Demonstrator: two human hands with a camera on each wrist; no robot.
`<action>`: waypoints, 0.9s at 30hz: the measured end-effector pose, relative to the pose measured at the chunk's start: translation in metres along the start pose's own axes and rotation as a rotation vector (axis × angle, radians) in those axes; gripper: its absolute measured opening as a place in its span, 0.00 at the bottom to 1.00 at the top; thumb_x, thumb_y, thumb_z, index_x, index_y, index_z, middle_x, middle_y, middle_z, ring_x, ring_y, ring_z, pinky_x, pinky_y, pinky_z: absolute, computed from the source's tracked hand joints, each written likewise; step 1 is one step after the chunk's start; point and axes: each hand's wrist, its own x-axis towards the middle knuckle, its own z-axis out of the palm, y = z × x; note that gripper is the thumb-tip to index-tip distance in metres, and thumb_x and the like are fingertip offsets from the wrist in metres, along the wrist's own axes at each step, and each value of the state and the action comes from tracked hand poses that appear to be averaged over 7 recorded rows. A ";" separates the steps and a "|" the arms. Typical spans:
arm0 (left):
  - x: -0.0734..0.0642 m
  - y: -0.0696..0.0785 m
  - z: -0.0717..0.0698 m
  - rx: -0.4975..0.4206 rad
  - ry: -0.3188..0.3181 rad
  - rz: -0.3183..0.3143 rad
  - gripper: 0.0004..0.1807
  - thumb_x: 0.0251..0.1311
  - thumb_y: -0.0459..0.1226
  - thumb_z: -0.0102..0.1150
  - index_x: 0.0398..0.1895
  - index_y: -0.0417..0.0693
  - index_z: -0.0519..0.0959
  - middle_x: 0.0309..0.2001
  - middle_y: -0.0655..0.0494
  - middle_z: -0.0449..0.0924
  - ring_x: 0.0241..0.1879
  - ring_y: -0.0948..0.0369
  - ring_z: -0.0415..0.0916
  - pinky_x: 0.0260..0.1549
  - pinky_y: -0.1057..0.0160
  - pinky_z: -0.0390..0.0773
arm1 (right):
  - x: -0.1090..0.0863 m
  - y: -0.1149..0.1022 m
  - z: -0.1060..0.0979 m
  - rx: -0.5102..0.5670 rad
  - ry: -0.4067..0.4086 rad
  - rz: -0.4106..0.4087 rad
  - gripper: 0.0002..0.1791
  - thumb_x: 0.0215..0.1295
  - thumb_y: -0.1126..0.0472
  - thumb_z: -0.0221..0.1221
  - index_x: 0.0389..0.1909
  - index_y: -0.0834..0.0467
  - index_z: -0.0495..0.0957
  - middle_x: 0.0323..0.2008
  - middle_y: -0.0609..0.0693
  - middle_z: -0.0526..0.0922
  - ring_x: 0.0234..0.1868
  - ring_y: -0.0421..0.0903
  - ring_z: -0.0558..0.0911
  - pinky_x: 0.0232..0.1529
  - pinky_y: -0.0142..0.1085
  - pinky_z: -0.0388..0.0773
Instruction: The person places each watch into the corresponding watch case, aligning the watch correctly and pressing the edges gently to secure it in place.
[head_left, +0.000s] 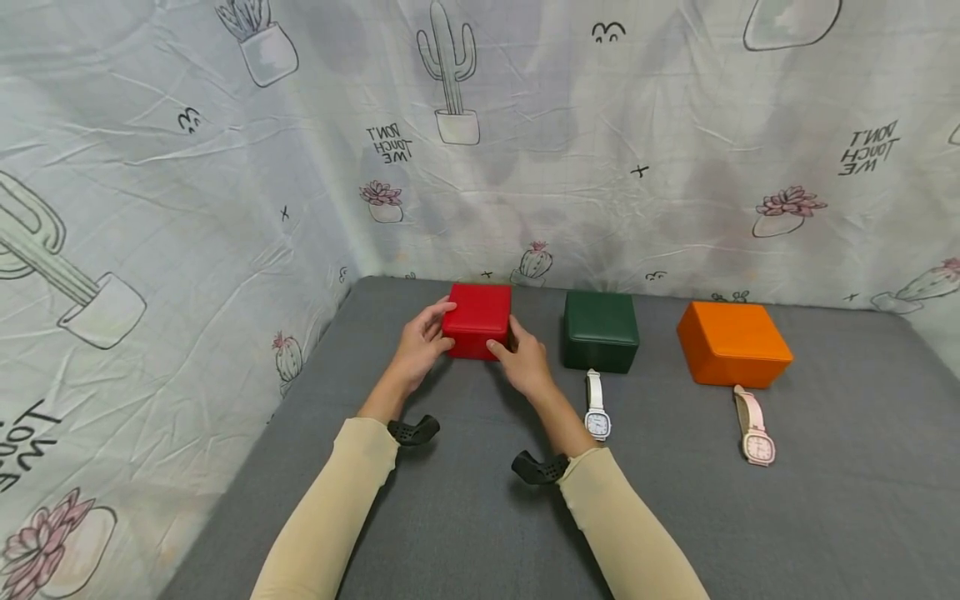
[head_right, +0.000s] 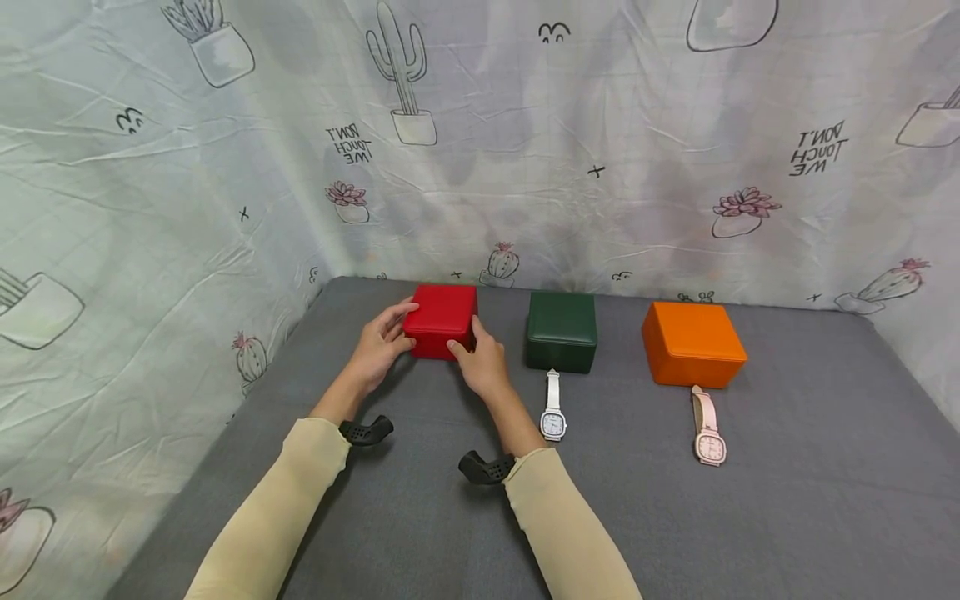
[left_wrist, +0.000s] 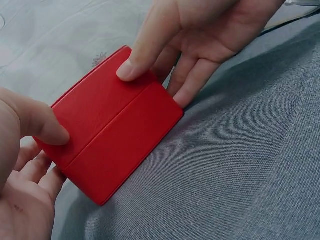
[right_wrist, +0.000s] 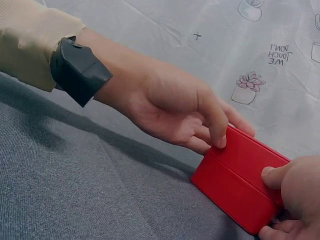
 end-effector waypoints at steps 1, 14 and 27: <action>0.000 0.001 0.000 0.004 0.004 0.000 0.29 0.55 0.22 0.49 0.60 0.53 0.67 0.68 0.65 0.56 0.68 0.61 0.56 0.59 0.59 0.68 | 0.000 0.000 0.000 0.002 0.000 0.001 0.37 0.62 0.53 0.56 0.69 0.54 0.53 0.64 0.53 0.67 0.64 0.45 0.68 0.60 0.42 0.69; -0.014 0.032 0.009 0.010 0.018 -0.061 0.28 0.56 0.22 0.47 0.62 0.42 0.64 0.70 0.55 0.52 0.68 0.56 0.55 0.59 0.56 0.68 | -0.007 -0.005 -0.002 0.030 -0.039 -0.003 0.37 0.62 0.52 0.56 0.69 0.51 0.53 0.63 0.52 0.68 0.62 0.47 0.70 0.57 0.43 0.72; -0.012 0.027 0.015 0.165 0.107 -0.049 0.25 0.57 0.28 0.48 0.60 0.55 0.69 0.70 0.63 0.54 0.69 0.59 0.51 0.63 0.52 0.62 | -0.012 -0.009 -0.018 0.062 -0.092 -0.032 0.42 0.57 0.55 0.61 0.70 0.53 0.51 0.67 0.53 0.62 0.64 0.52 0.68 0.59 0.44 0.70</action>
